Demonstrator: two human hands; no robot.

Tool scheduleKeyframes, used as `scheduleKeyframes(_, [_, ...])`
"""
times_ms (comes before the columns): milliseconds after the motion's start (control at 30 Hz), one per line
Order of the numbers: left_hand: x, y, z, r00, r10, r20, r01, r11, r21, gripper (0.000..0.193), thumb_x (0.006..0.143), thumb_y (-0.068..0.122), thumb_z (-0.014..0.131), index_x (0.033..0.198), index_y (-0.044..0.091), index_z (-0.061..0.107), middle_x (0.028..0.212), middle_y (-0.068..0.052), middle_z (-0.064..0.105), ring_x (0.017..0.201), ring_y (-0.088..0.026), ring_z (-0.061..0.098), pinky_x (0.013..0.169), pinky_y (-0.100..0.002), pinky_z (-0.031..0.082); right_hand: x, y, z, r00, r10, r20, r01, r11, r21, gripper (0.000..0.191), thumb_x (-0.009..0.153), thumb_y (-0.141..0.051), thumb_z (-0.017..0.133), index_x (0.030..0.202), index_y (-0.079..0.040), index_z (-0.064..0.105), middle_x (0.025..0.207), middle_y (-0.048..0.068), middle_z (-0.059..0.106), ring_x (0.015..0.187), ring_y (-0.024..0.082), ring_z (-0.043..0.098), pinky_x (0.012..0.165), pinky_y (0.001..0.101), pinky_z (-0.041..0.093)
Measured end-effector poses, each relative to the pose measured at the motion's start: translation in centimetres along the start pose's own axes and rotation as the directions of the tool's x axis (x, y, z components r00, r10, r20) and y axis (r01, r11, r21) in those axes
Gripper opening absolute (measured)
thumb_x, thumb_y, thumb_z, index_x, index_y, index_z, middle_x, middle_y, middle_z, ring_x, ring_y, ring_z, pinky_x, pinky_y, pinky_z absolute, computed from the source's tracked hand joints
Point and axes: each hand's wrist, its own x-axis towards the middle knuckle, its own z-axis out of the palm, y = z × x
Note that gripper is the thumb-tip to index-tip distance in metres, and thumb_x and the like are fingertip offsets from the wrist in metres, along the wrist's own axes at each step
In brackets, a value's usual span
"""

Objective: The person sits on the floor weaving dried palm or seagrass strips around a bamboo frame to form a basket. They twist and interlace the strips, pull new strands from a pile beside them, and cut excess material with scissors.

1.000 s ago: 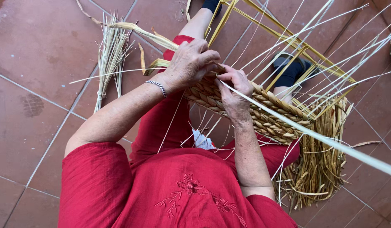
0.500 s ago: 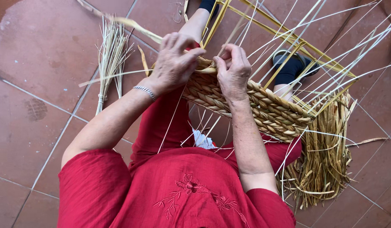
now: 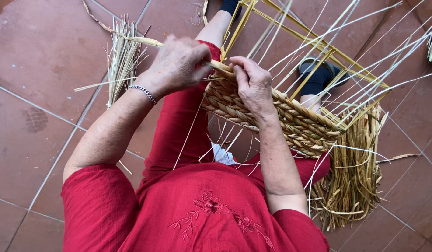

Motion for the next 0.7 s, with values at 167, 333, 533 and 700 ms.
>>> scheduleKeyframes(167, [1.1, 1.9, -1.1, 0.714, 0.452, -0.534, -0.179, 0.856, 0.485, 0.03, 0.092, 0.013, 0.071, 0.121, 0.005, 0.068, 0.119, -0.014, 0.068, 0.124, -0.028, 0.056, 0.109, -0.058, 0.033, 0.0, -0.4, 0.2, 1.0, -0.027, -0.016, 0.026, 0.998, -0.056, 0.016, 0.096, -0.008, 0.077, 0.111, -0.007, 0.075, 0.098, 0.008, 0.077, 0.081, 0.012, 0.071, 0.072, 0.0272, 0.058])
scheduleKeyframes(333, [0.5, 1.4, 2.2, 0.889, 0.215, -0.403, -0.226, 0.974, 0.02, 0.018, 0.096, 0.017, 0.077, 0.108, 0.008, 0.066, 0.109, -0.013, 0.067, 0.11, -0.03, 0.06, 0.101, -0.046, 0.047, -0.1, -0.4, 0.8, 0.991, 0.108, -0.075, -0.111, 0.993, -0.036, 0.011, 0.101, -0.008, 0.072, 0.112, -0.006, 0.07, 0.087, 0.005, 0.076, 0.076, 0.012, 0.073, 0.07, 0.0296, 0.059])
scheduleKeyframes(533, [2.4, -3.3, 7.5, 0.973, -0.068, -0.221, -0.038, 0.897, -0.44, 0.016, 0.091, 0.011, 0.071, 0.106, 0.009, 0.075, 0.093, -0.01, 0.074, 0.088, -0.031, 0.073, 0.081, -0.039, 0.058, -0.1, -0.2, 1.7, 0.971, 0.159, -0.18, -0.167, 0.986, -0.03, 0.03, 0.098, -0.008, 0.066, 0.127, -0.004, 0.057, 0.074, 0.008, 0.071, 0.074, 0.014, 0.076, 0.065, 0.0313, 0.058])
scheduleKeyframes(700, [5.7, -5.8, 9.8, 0.999, -0.048, 0.004, 0.045, 0.897, -0.441, 0.019, 0.087, 0.015, 0.07, 0.102, 0.012, 0.08, 0.092, -0.013, 0.077, 0.087, -0.031, 0.077, 0.082, -0.042, 0.06, 0.0, 0.2, 2.7, 0.981, -0.116, -0.159, 0.051, 0.929, -0.365, 0.019, 0.102, -0.014, 0.066, 0.117, -0.003, 0.065, 0.096, 0.014, 0.072, 0.086, 0.026, 0.074, 0.075, 0.0385, 0.059])
